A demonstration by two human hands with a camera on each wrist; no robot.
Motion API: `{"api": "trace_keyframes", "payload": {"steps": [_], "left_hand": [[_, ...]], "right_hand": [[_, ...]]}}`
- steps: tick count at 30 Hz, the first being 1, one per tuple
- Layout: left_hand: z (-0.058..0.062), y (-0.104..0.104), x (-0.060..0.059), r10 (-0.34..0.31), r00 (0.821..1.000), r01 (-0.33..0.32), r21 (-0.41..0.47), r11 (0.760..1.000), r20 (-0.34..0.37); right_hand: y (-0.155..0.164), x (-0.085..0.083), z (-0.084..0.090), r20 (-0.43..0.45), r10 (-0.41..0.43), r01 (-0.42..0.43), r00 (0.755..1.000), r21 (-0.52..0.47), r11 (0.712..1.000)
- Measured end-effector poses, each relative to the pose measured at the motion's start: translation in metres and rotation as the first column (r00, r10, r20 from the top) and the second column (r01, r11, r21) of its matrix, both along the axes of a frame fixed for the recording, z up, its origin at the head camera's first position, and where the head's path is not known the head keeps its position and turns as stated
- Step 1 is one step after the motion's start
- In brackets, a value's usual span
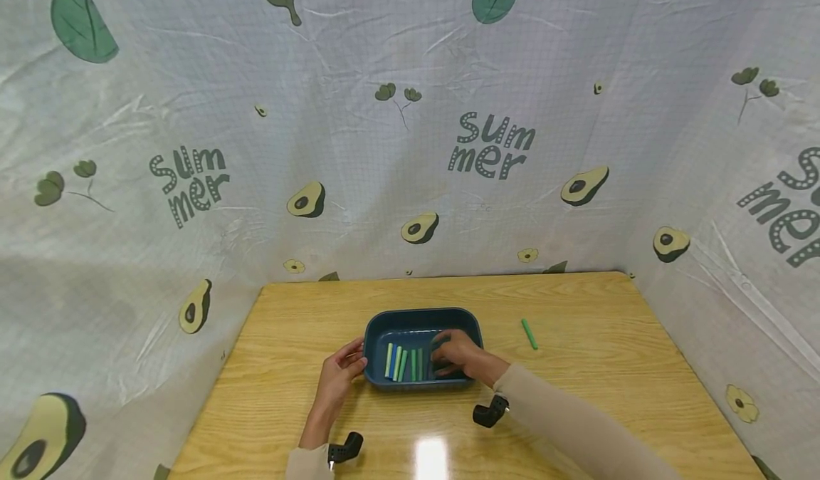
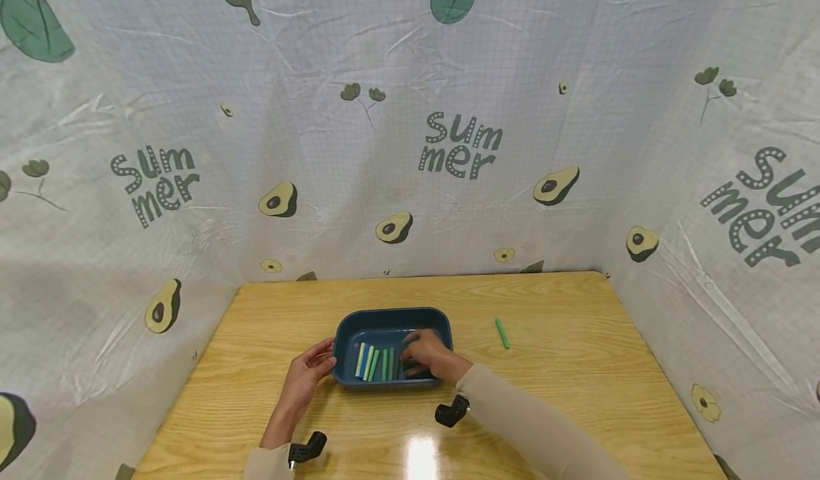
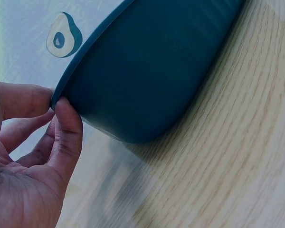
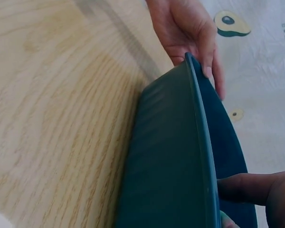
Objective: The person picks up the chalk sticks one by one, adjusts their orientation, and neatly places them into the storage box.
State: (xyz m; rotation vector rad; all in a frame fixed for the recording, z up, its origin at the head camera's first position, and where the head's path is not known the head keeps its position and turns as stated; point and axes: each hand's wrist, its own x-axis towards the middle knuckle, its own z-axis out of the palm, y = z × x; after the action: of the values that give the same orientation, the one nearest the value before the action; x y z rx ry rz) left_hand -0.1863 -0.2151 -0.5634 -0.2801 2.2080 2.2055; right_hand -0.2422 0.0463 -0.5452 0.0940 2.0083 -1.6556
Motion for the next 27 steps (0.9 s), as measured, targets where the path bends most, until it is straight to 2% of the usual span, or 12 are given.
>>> {"api": "trace_keyframes", "payload": {"steps": [7, 15, 22, 27], "left_hand": [[0.0, 0.0, 0.001, -0.011, 1.0, 0.011, -0.009, 1.0, -0.024], [0.004, 0.002, 0.002, -0.015, 1.0, 0.015, 0.002, 1.0, 0.001], [0.005, 0.002, 0.003, -0.011, 1.0, 0.011, 0.004, 1.0, 0.003], [0.002, 0.0, 0.002, -0.003, 1.0, 0.003, 0.004, 1.0, -0.002]], "right_hand": [[0.004, 0.002, 0.0, -0.05, 0.001, -0.002, 0.999, -0.011, 1.0], [0.014, 0.005, 0.005, -0.122, -0.015, 0.01, 0.992, -0.04, 0.999], [0.022, 0.012, 0.018, -0.266, -0.009, 0.017, 0.964, 0.029, 0.999], [0.029, 0.019, 0.034, -0.328, -0.032, 0.042, 0.944, 0.023, 0.999]]}}
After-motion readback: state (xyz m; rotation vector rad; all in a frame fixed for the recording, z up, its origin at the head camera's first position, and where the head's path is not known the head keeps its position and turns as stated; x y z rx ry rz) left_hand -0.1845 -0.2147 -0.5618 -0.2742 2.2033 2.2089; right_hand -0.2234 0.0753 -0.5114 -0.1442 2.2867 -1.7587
